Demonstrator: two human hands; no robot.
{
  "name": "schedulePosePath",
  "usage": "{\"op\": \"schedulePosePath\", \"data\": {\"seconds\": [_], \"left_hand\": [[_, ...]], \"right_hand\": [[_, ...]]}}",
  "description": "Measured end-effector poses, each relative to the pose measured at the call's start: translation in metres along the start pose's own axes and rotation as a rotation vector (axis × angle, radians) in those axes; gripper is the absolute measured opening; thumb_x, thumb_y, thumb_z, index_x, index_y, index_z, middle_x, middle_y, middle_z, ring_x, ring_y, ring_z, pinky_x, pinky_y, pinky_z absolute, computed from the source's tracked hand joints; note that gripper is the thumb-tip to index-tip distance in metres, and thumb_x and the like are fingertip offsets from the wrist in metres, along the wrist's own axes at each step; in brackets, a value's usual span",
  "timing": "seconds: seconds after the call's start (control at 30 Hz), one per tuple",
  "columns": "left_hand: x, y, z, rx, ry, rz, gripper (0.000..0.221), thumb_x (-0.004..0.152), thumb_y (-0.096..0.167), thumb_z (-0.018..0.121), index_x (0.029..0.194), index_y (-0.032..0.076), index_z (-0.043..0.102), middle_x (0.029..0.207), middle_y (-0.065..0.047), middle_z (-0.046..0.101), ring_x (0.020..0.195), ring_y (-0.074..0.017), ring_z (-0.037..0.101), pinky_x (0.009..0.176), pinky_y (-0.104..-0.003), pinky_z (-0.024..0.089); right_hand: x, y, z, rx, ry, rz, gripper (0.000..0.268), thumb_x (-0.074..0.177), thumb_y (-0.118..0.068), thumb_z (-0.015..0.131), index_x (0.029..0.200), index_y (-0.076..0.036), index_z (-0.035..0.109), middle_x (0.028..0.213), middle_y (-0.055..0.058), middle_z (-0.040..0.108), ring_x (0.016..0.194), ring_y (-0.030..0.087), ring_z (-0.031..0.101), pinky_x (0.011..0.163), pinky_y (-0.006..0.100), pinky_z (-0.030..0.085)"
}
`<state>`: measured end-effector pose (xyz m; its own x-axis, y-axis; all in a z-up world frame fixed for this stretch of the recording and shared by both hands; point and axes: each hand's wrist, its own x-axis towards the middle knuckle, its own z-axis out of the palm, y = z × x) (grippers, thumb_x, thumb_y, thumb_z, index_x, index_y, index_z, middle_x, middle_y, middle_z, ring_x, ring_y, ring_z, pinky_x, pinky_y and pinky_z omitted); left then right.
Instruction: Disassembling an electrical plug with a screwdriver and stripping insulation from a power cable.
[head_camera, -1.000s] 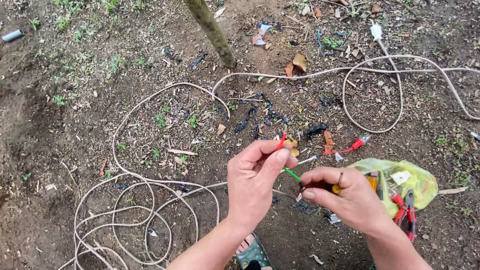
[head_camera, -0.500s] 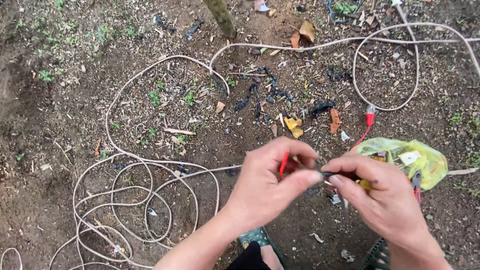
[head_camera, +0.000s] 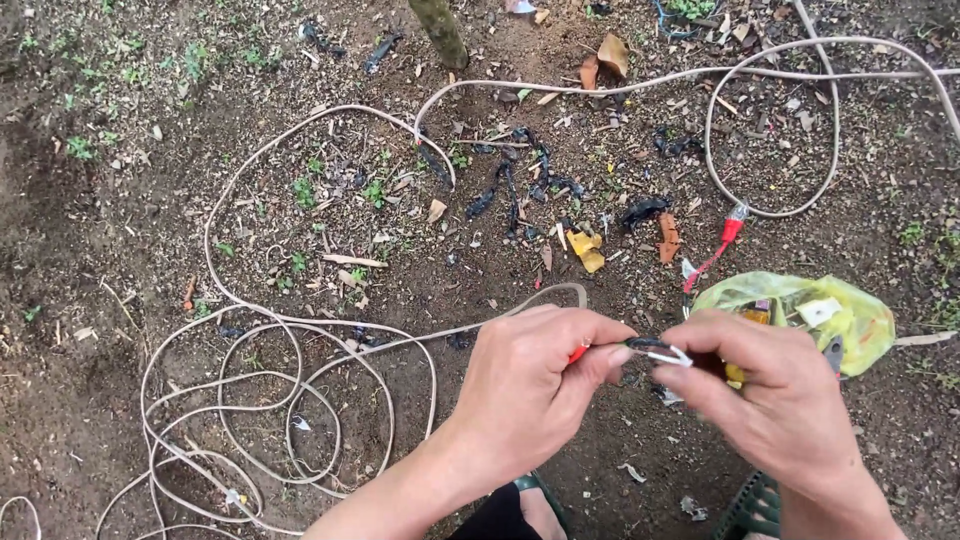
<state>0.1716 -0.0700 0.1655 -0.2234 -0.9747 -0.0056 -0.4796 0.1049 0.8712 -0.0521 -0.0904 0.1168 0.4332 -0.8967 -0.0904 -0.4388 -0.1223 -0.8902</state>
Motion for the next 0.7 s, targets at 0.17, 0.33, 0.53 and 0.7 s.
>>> {"op": "schedulePosePath", "data": {"seconds": [0.17, 0.33, 0.53, 0.7], "left_hand": [[-0.001, -0.004, 0.004, 0.002, -0.017, 0.029, 0.01, 0.103, 0.019, 0.06, 0.103, 0.014, 0.068, 0.076, 0.004, 0.068, 0.068, -0.0187, 0.066, 0.068, -0.036, 0.051], [-0.006, -0.001, 0.014, 0.165, 0.146, 0.11, 0.023, 0.1, 0.023, 0.067, 0.12, 0.012, 0.063, 0.079, -0.001, 0.07, 0.065, -0.0244, 0.064, 0.064, -0.039, 0.052], [-0.002, 0.011, 0.012, 0.184, 0.178, 0.187, 0.01, 0.104, 0.019, 0.057, 0.101, 0.011, 0.063, 0.081, -0.003, 0.071, 0.067, -0.0244, 0.069, 0.064, -0.038, 0.053], [-0.003, 0.013, 0.011, 0.152, 0.065, 0.024, 0.014, 0.1, 0.022, 0.053, 0.097, 0.013, 0.064, 0.077, -0.002, 0.07, 0.069, -0.0262, 0.07, 0.062, -0.041, 0.05]], "right_hand": [[0.004, -0.014, -0.001, 0.024, 0.129, -0.151, 0.015, 0.093, -0.015, 0.063, 0.094, -0.002, 0.071, 0.074, 0.005, 0.068, 0.061, 0.015, 0.059, 0.062, 0.028, 0.046], [0.0, -0.02, 0.002, -0.078, 0.205, -0.195, 0.022, 0.097, -0.02, 0.058, 0.098, -0.004, 0.073, 0.071, 0.004, 0.064, 0.056, 0.015, 0.053, 0.058, 0.028, 0.041], [-0.005, -0.015, 0.002, -0.196, 0.204, -0.177, 0.014, 0.09, -0.017, 0.071, 0.1, -0.009, 0.074, 0.073, 0.003, 0.067, 0.055, 0.016, 0.054, 0.061, 0.029, 0.042], [-0.003, -0.02, 0.004, -0.133, 0.193, -0.23, 0.012, 0.091, -0.015, 0.067, 0.094, -0.004, 0.073, 0.065, 0.004, 0.062, 0.054, 0.017, 0.052, 0.057, 0.03, 0.042]]}}
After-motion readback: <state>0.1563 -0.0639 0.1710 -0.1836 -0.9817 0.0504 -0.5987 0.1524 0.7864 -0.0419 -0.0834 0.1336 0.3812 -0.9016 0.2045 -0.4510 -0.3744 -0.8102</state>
